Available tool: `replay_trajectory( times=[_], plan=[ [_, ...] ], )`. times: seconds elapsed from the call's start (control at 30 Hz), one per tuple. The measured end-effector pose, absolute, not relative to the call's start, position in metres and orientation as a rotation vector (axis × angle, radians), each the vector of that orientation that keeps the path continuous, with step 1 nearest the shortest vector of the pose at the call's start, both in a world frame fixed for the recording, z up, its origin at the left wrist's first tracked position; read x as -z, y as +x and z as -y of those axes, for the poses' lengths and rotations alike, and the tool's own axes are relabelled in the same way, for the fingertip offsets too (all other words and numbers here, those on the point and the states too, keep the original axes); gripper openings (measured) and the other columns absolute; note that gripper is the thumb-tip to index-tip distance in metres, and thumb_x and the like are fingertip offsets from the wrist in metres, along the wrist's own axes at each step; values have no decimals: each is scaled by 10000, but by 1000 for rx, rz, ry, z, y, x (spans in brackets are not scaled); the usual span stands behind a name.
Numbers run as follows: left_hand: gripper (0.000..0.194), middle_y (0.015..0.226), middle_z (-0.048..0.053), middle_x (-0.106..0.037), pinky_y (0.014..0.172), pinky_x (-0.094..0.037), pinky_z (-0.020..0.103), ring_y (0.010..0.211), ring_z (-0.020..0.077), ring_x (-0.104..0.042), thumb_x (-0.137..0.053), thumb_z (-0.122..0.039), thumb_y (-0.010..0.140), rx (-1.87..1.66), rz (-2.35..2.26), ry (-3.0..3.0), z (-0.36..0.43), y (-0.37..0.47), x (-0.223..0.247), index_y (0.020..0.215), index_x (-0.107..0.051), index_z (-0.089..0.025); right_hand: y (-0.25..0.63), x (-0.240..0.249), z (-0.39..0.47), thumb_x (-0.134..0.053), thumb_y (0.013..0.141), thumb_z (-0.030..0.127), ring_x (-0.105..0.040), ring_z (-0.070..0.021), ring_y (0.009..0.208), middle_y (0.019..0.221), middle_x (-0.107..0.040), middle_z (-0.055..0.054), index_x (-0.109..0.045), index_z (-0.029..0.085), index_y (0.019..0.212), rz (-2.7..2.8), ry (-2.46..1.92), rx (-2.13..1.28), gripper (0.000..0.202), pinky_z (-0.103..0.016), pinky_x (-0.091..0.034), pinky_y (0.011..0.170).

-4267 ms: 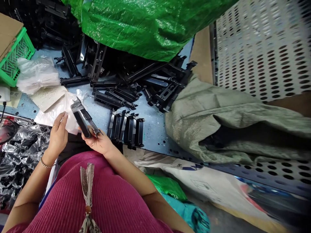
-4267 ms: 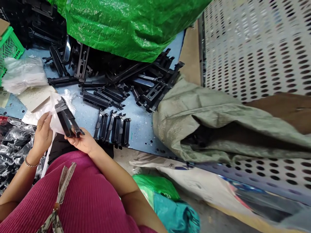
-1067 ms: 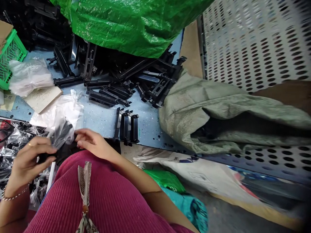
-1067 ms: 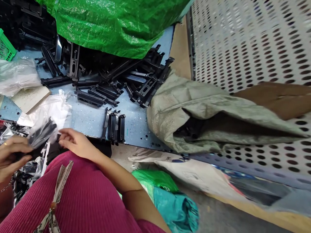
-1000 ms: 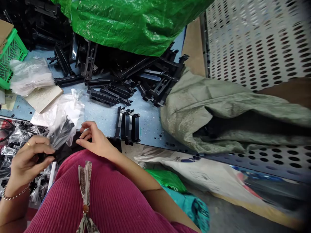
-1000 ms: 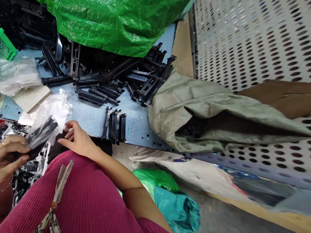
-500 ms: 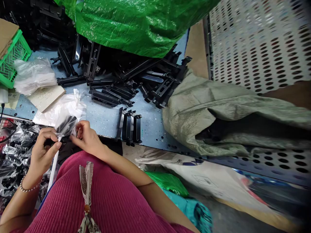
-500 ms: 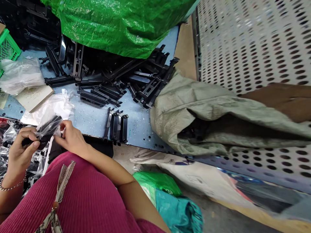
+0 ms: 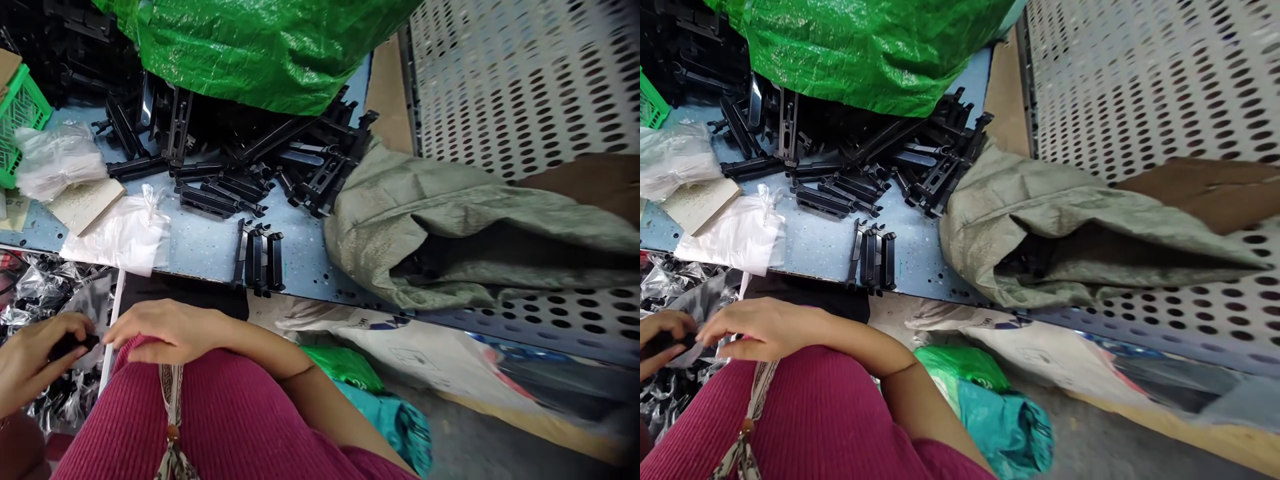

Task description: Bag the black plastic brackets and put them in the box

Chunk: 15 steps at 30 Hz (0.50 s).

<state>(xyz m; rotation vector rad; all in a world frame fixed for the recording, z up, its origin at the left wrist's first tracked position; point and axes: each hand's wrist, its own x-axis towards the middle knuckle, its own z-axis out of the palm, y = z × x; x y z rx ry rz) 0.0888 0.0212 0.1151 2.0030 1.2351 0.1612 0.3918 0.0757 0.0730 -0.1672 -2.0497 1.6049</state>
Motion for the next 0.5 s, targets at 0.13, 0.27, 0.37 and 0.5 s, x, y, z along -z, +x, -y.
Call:
replay_trajectory(
  times=[0.13,0.27,0.37,0.5],
  plan=[
    [130,890,69,-755,698,-544,324,780,254,-737,-534,-341,932,382,-1560,1855,-37,80,-31,925,-601,-231,444,-65,-82,-543,1033,263,-710,-182,1052,1163,-737,-82,-639,203,1168,2113,-943,-1428,176,-341,-548,946],
    [229,1080,242,-727,832,-528,375,1012,326,-729,-515,-112,825,590,-1817,1758,-60,108,51,1023,-630,-95,506,-54,-84,-546,1026,286,-710,-264,1050,1233,-695,-138,-607,186,1256,2180,-1871,-939,258,-389,-543,880],
    [200,1065,230,-737,851,-520,369,1026,324,-726,-548,-94,821,601,-1714,1739,-69,125,54,982,-668,-88,532,-48,-77,-555,1025,343,-714,-342,1061,1244,-681,-199,-582,131,1277,2164,-2391,-684,330,-406,-543,812],
    [264,828,44,-737,759,-509,284,784,194,-700,-505,-362,1003,276,-1398,1758,-78,158,0,917,-694,-200,524,-40,-66,-524,1038,363,-734,-356,1023,1225,-697,-243,-545,86,1286,2107,-2588,-694,372,-390,-540,760]
  ],
)
